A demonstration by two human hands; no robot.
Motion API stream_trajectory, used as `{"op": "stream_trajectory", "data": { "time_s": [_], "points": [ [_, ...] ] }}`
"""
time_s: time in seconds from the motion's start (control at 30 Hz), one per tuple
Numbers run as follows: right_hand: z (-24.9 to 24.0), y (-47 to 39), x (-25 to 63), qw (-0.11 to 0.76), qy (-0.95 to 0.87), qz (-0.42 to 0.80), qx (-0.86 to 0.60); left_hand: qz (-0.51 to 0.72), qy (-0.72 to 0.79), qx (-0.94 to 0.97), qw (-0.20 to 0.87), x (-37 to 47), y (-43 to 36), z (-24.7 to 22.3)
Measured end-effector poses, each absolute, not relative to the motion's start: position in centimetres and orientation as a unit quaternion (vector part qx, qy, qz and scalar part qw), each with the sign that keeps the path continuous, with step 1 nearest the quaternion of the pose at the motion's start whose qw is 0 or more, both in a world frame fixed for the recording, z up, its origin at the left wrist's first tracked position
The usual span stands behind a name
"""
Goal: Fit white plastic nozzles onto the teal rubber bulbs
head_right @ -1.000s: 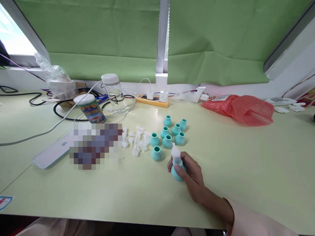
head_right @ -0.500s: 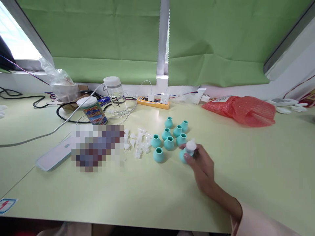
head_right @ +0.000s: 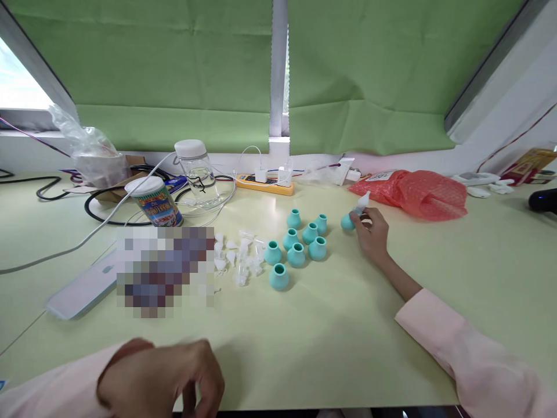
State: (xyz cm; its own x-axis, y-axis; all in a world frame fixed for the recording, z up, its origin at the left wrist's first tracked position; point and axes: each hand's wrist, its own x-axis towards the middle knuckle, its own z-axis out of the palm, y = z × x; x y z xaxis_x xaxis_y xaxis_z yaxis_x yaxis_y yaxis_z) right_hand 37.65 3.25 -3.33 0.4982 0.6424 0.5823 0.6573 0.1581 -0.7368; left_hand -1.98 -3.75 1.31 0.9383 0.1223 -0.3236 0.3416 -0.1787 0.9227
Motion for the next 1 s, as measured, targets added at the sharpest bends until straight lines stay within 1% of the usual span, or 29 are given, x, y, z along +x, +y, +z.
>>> {"op": "stream_trajectory", "data": {
  "time_s": [0.07,0.13,0.23,0.3,0.37,0.43,0.53,0.6,0.67,0.7,0.73,0.77,0.87,0.93,1.0],
  "points": [
    [-4.1,4.1,38.0,0.557,-0.51,0.0,-0.656,-0.082,0.183,0.735,0.647,-0.9,-1.7,3.0],
    [-4.6,4.5,38.0,0.54,-0.52,0.007,-0.662,-0.032,0.226,0.747,0.624,-0.1,0.0,3.7],
    [-4.9,4.5,37.9,0.527,-0.52,0.003,-0.672,0.066,0.285,0.781,0.552,0.6,1.5,2.8],
    [-4.9,4.4,37.8,0.517,-0.52,-0.002,-0.68,0.154,0.344,0.805,0.458,0.9,1.7,1.6],
    [-5.0,4.3,37.8,0.508,-0.52,-0.005,-0.687,0.186,0.355,0.831,0.385,1.1,1.4,0.4],
    [-4.8,4.3,37.7,0.516,-0.517,-0.032,-0.682,0.197,0.346,0.847,0.351,1.2,1.0,-0.4],
    [-3.6,3.9,36.9,0.562,-0.496,-0.114,-0.652,0.223,0.334,0.85,0.341,1.2,0.5,-0.7],
    [-2.2,2.8,35.3,0.604,-0.499,-0.186,-0.593,0.248,0.335,0.838,0.353,1.1,0.4,-0.6],
    [-0.8,1.0,32.4,0.636,-0.553,-0.27,-0.466,0.274,0.342,0.813,0.385,1.0,0.3,-0.5],
    [-0.3,-0.2,30.5,0.635,-0.584,-0.3,-0.407,0.285,0.349,0.794,0.408,1.0,0.3,-0.6],
    [0.1,-1.5,28.4,0.604,-0.627,-0.297,-0.391,0.292,0.355,0.771,0.44,1.0,0.3,-0.6],
    [0.1,-2.8,26.1,0.54,-0.696,-0.268,-0.391,0.297,0.36,0.743,0.479,1.1,0.3,-0.7],
    [-0.8,-5.4,20.1,0.359,-0.887,-0.157,-0.243,0.292,0.359,0.651,0.602,1.1,0.3,-0.9],
    [-1.7,-5.9,17.5,0.341,-0.899,-0.114,-0.251,0.295,0.344,0.613,0.647,1.2,0.1,-0.9],
    [-2.4,-5.5,16.1,0.371,-0.878,-0.071,-0.294,0.305,0.323,0.595,0.67,1.2,0.0,-0.8]
  ]
}}
